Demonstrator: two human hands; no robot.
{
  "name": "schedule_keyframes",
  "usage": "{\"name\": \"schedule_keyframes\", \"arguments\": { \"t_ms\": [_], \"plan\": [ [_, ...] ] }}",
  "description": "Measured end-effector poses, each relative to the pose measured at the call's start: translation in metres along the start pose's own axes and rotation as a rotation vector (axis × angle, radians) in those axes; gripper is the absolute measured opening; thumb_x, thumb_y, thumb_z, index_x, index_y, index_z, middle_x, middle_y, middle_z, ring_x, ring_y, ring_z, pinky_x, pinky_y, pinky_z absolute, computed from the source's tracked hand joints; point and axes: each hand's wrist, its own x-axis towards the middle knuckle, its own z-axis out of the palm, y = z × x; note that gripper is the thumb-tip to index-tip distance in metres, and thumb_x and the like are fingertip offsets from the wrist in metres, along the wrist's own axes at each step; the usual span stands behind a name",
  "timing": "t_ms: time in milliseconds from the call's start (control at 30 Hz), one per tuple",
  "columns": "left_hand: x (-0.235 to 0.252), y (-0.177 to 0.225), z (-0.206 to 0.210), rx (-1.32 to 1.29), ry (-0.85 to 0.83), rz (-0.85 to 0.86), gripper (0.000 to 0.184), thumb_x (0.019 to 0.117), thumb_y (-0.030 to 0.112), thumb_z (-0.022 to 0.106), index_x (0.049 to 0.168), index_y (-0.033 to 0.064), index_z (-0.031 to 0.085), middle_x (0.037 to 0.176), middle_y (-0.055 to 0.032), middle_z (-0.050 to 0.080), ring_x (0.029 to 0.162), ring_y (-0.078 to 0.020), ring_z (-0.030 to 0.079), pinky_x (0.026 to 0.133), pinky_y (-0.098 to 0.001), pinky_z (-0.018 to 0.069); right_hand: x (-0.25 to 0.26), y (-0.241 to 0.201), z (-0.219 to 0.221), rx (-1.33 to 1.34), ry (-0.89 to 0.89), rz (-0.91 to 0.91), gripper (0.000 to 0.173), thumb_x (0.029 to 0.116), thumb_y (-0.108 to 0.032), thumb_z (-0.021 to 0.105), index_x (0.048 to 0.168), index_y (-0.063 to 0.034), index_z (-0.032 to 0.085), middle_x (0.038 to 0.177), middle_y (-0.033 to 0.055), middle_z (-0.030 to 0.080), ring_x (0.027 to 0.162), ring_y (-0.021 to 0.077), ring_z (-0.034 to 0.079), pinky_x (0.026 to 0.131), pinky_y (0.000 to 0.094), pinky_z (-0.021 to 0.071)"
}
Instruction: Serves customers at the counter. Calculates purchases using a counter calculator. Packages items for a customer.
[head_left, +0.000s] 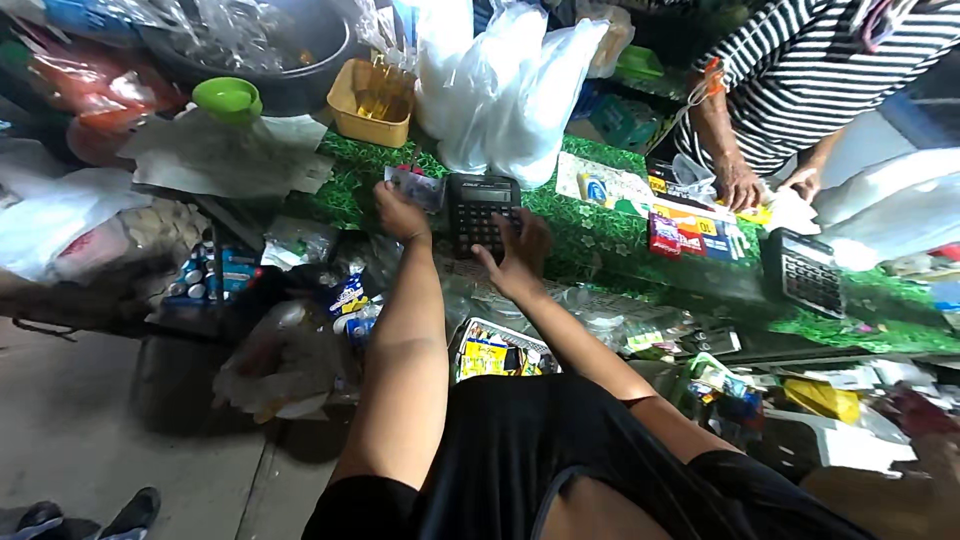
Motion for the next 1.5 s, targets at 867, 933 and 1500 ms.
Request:
{"name": "schedule_keyframes", "arguments": {
  "t_ms": [867,933,1500],
  "plan": [
    [-0.002,-0.002,0.006,-0.004,0.069,0.018,0.04,0.1117,0.028,0.035,0.135,0.0037,0.057,0.129,-0.0192,0.066,0.118,-0.0336,0.066,0.1,-0.0498,0.0518,-0.007,0.049,-0.01,-0.077,-0.136,0.155,0.067,0.0949,-0.072,0.05,0.138,-0.0231,0.065,0.153,0.0173,0.046,0.141,0.0443,0.039,0.114,0.0695,0.0273],
    [-0.002,-0.002,0.005,0.006,0.07,0.016,0.041,0.1117,0.028,0.034,0.134,0.004,0.058,0.128,-0.0193,0.066,0.117,-0.0335,0.066,0.099,-0.0508,0.0521,-0.008,0.047,-0.011,-0.062,-0.175,0.164,0.067,0.094,-0.072,0.052,0.138,-0.023,0.065,0.154,0.0165,0.046,0.142,0.0448,0.038,0.114,0.0704,0.026],
    [-0.002,0.0,0.005,0.011,0.075,0.001,0.039,0.1118,0.028,0.035,0.132,0.004,0.059,0.125,-0.0178,0.068,0.115,-0.033,0.067,0.097,-0.0501,0.0526,-0.014,0.046,-0.007,-0.071,-0.165,0.16,0.069,0.0943,-0.072,0.051,0.143,-0.0253,0.061,0.153,0.0169,0.046,0.139,0.0448,0.039,0.113,0.0692,0.0269]
  ]
}}
